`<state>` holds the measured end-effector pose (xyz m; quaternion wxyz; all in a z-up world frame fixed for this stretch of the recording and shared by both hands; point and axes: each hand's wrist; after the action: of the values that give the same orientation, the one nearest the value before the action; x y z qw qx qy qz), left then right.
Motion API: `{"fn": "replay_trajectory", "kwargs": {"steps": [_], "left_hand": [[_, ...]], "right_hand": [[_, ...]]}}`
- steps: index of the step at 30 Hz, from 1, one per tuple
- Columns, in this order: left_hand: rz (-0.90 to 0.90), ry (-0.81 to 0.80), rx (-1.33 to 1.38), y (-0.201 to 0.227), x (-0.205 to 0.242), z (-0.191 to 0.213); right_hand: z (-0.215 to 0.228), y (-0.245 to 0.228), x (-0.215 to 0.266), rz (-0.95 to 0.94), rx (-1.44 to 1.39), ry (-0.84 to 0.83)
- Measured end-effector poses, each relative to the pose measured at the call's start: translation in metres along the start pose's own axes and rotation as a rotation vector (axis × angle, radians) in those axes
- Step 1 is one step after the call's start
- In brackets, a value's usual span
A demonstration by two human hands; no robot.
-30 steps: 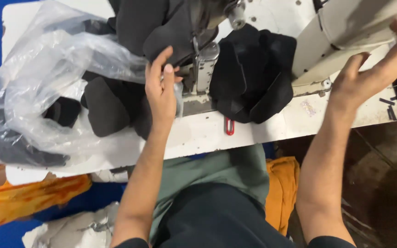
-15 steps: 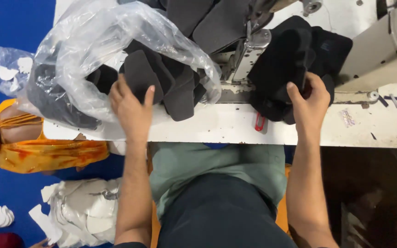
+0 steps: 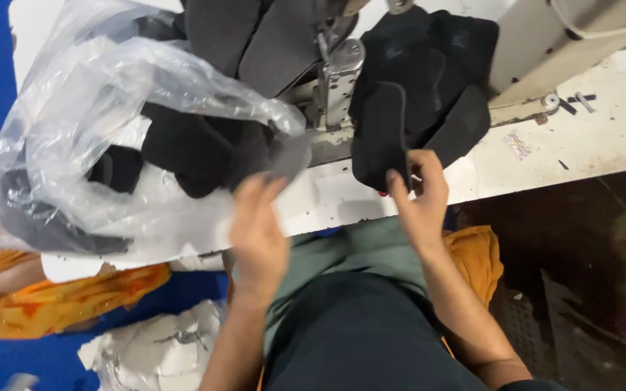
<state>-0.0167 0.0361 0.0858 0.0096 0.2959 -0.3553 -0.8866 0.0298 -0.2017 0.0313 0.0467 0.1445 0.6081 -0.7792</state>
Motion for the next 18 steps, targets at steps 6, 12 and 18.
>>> {"fn": "replay_trajectory", "kwargs": {"steps": [6, 12, 18], "left_hand": [[0.231, -0.270, 0.430, 0.031, -0.004, -0.035], [0.299, -0.189, 0.475, -0.006, 0.012, -0.039], [0.233, -0.109, 0.339, -0.018, 0.015, -0.027]], "right_hand": [[-0.037, -0.045, 0.013, 0.387, 0.158, -0.395], [-0.024, -0.019, 0.011, 0.099, 0.165, -0.167], [-0.029, 0.021, 0.017, -0.106, -0.048, -0.240]]}}
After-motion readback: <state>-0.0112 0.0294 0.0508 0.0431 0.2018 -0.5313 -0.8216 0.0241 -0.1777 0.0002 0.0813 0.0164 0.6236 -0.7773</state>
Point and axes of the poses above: each hand's wrist, its own x-axis away from the middle knuckle, its own z-axis out of the back of the hand, y = z × x, and after that the axes turned 4 degrees about z, right-handed
